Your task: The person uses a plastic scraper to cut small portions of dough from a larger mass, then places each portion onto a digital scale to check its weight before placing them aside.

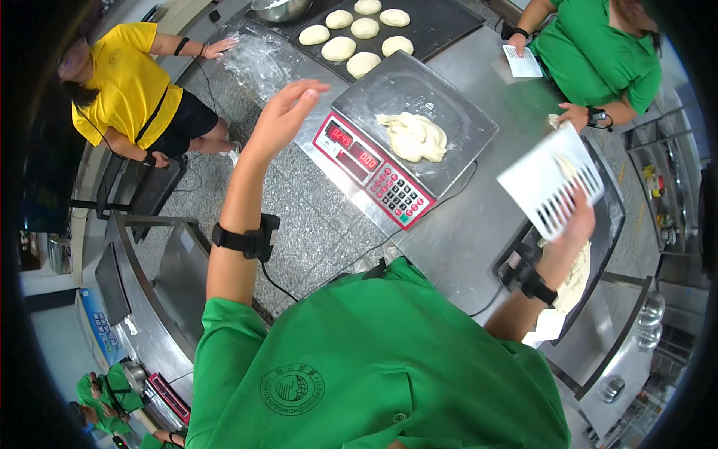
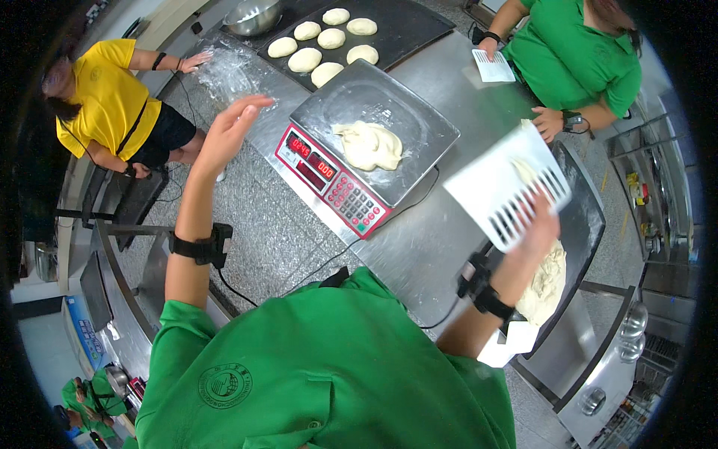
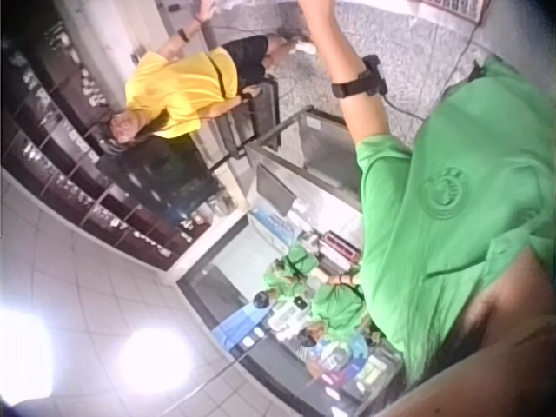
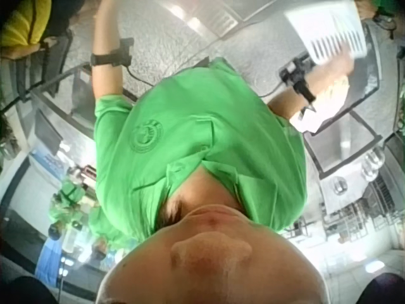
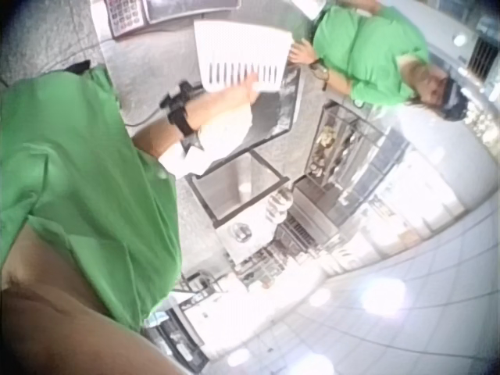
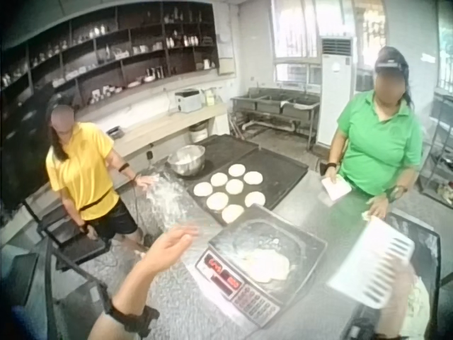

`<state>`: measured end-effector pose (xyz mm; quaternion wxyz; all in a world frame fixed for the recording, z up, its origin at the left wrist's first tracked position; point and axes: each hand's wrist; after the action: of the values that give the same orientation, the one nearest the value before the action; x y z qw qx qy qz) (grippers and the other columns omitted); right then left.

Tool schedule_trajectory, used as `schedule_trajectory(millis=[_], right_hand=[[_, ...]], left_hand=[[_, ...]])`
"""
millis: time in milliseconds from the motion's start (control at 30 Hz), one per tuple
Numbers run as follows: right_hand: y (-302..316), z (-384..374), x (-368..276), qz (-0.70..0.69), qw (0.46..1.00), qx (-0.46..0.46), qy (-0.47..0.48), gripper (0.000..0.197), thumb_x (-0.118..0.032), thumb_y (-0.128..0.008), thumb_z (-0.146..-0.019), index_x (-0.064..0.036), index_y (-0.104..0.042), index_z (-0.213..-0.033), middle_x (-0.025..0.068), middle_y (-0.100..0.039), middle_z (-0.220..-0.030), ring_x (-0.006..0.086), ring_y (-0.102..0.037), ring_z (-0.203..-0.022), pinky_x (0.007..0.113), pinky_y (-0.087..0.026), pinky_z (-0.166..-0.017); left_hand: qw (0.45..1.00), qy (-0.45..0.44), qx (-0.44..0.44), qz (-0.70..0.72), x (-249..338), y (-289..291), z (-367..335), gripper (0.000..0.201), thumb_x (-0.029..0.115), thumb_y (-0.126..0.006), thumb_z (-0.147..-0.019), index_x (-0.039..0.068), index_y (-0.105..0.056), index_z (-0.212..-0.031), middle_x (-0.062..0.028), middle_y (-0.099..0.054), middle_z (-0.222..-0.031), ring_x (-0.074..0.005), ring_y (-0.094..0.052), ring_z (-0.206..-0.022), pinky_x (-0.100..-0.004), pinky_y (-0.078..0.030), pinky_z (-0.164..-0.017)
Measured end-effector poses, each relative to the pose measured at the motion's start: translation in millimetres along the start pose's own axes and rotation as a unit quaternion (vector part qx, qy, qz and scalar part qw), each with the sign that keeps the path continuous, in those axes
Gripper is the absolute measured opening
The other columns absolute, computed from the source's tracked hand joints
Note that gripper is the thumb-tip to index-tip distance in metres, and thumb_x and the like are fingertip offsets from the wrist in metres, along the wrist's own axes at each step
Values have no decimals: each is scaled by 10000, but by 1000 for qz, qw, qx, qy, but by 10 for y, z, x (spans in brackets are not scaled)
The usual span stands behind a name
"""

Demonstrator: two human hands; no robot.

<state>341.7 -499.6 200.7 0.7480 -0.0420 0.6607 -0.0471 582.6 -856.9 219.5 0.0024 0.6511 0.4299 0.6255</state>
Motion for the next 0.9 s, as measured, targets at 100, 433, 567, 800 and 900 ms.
schedule_trajectory(millis=[100,433,567,800,900], right_hand=[[745,-80,13,-39,999,28,-17,254,-144,-468,-802,48,-514,-962,99,-572,-796,175,-570,-695,299,-481,-602],[1897,-10,-137,205,884,359,218,215,-155,-486,-794,49,-517,-855,120,-565,-808,219,-568,-680,329,-473,-549],[2303,-492,580,679,537,259,428,176,-187,-494,-776,-35,-545,-850,115,-545,-774,268,-532,-711,359,-437,-607],[2142,-327,1089,736,580,111,331,384,-44,-475,-702,-180,-531,-1057,76,-527,-986,278,-505,-811,367,-411,-692],[1980,-199,569,701,552,217,395,424,8,-479,-670,-178,-543,-1045,66,-546,-992,249,-519,-814,370,-408,-694]], left_hand=[[998,30,23,43,-229,8,267,308,271,-422,-839,47,-562,-999,-126,-492,-1079,-197,-455,-998,-289,-333,-855],[930,176,212,245,-568,111,1004,335,306,-410,-856,48,-523,-1036,-61,-498,-1084,-154,-433,-1030,-304,-327,-872],[924,201,217,244,-651,114,1143,335,310,-415,-853,47,-523,-1030,-54,-499,-1076,-155,-419,-1046,-323,-334,-877],[925,210,226,222,-598,170,1274,340,293,-372,-871,27,-495,-1044,-68,-489,-1091,-173,-427,-1048,-351,-335,-884],[920,219,240,220,-647,233,1377,334,296,-378,-869,36,-499,-1041,-60,-490,-1089,-161,-433,-1036,-347,-339,-876]])
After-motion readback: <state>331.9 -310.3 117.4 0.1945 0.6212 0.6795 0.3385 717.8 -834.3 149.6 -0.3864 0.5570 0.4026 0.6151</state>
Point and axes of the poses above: each hand's wrist, its own z-axis away from the middle knuckle, its own y-axis out of the back of the hand, x = y × z
